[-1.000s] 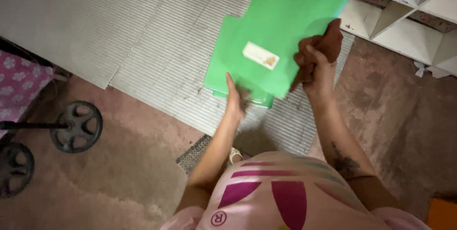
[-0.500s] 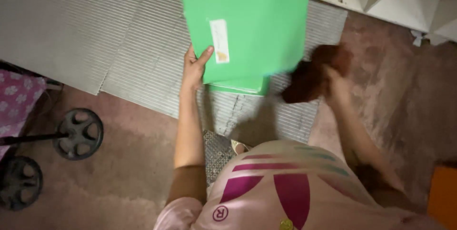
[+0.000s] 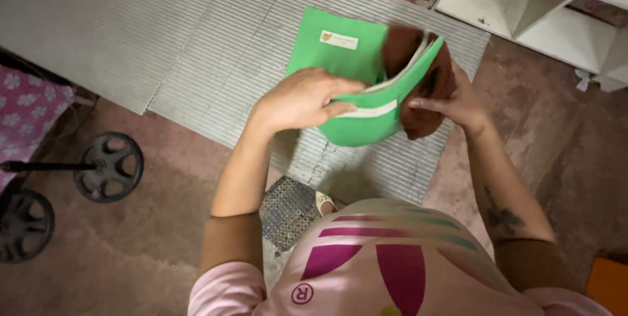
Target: Wiping down the covers and interior pages of school folders with a cloth.
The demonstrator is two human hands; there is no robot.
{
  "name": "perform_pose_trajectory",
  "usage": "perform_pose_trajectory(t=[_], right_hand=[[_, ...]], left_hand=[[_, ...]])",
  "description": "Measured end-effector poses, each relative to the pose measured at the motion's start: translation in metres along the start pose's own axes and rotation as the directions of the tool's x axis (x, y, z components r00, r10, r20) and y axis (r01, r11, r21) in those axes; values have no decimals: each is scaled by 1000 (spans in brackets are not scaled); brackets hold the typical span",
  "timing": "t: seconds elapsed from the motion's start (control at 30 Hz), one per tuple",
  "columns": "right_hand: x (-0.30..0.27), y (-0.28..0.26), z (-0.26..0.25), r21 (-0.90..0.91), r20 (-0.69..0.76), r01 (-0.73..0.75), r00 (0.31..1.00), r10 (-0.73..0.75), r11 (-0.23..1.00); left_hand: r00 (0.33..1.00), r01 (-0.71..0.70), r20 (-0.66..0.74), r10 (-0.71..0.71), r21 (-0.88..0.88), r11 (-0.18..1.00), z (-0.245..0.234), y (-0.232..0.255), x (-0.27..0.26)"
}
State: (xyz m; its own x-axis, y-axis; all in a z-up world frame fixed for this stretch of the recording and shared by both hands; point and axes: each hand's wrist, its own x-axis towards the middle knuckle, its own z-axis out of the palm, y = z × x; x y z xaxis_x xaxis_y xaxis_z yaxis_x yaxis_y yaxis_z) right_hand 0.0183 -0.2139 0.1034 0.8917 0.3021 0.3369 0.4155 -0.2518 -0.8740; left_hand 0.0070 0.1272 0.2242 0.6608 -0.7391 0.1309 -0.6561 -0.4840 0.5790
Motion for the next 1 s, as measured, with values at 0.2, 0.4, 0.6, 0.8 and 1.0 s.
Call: perform_pose_trajectory(t=[0.2,0.4,0.6,0.8,1.0], right_hand=[[10,16,24,159,-188,-214,952,243,964],[36,54,44,307,-293,-256,891,347,916],[67,161,28,303,-337,-362,825,454,882],[99,115,20,35,-392,-363,852,347,931],[87,80,147,-256,-20,-55,998,52,965]], left_hand=[[955,152,-219,-202,-226,962,-5,-98,-17],[801,102,5,-599,-986,128,76,-127,-23],[579,21,-58,-813,-996,86,265,-233,-35],[400,594,-362,-842,-597,539,244,-278,-19],[363,832,-478,-800,-219,509,210,-216,2]])
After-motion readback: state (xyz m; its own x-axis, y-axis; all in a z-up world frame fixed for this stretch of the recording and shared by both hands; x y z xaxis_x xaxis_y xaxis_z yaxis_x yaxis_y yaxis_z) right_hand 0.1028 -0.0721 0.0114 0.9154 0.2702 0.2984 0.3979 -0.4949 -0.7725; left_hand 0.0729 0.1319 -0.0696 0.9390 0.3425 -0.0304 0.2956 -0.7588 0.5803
